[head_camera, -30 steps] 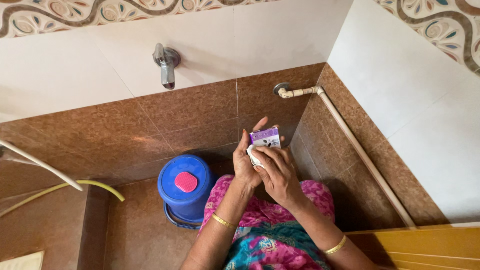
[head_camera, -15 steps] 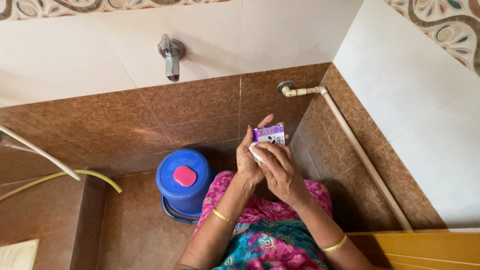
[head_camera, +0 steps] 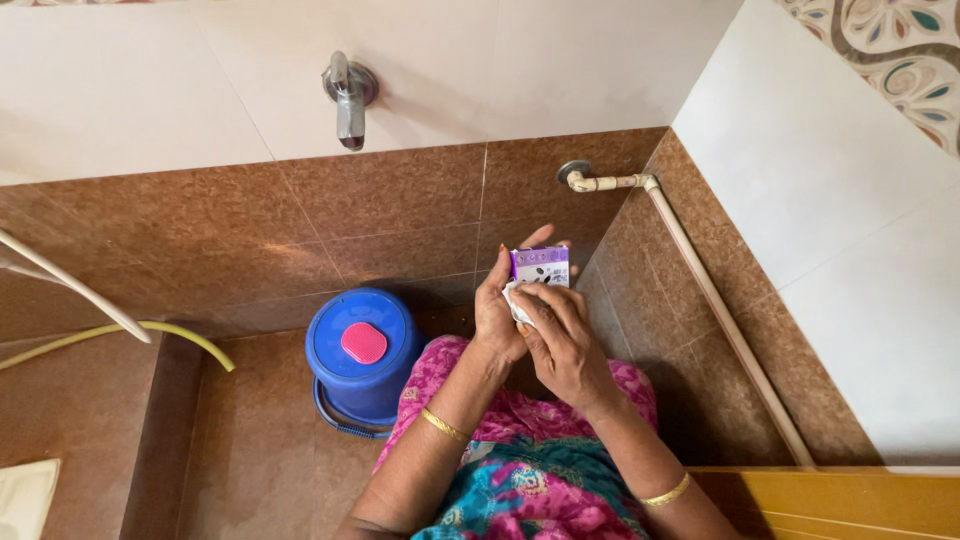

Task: The person sits on the bathroom floor and wipes a toothpaste tube, a wall-mounted toothbrush holder, a small box, and a pink plastic lid using a white cloth. The person places the cleaned items back on the holder or floor.

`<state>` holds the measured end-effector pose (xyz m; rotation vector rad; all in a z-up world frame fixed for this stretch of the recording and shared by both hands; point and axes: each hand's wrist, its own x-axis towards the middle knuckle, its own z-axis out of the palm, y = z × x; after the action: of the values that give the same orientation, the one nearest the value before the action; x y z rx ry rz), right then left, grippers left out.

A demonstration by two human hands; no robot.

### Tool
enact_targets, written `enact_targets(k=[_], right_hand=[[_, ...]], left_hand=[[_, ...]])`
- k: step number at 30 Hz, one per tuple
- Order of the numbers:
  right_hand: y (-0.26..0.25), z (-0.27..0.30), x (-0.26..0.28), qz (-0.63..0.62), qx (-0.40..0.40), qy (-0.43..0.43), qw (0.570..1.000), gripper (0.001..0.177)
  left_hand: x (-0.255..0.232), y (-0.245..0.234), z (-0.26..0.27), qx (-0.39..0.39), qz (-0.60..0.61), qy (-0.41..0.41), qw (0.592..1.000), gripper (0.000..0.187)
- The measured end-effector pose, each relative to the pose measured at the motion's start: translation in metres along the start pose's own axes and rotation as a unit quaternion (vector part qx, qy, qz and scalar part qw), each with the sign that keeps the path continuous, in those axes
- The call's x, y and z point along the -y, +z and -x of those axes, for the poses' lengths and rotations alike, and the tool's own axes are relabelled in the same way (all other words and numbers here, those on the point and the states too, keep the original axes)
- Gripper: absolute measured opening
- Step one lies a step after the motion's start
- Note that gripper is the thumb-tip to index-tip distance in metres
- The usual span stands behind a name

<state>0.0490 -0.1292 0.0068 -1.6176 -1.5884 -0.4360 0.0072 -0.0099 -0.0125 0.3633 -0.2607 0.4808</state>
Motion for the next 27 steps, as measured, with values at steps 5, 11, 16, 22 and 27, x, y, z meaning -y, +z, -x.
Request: enact_targets(k=[5, 11, 16, 22, 27], right_hand=[[-0.010, -0.006, -0.023, 0.057, -0.006, 0.007, 0.998, 0.036], [0.001, -0.006, -0.018, 0.102, -0.058, 0.062, 0.991, 0.037], [0.002, 0.008, -0.009, -0.017, 0.043, 0.036, 0.998, 0.038], [-0.022, -0.004, -0.033, -0.162, -0.118, 0.170, 0.965, 0.031], [-0.019, -0.013, -0.029, -0.153, -0.128, 0.135, 0.971, 0.032]], left_hand=[[0.001, -0.001, 0.003, -0.024, -0.037, 0.010, 0.999, 0.062], [0.014, 0.003, 0.003, -0.052, -0.033, -0.014, 0.998, 0.061], [0.001, 0.000, 0.001, -0.013, 0.010, 0.008, 1.000, 0.058], [-0.006, -0.006, 0.000, -0.135, -0.060, 0.041, 0.988, 0.033], [0.019, -0.009, -0.004, -0.142, -0.065, 0.077, 0.985, 0.013]])
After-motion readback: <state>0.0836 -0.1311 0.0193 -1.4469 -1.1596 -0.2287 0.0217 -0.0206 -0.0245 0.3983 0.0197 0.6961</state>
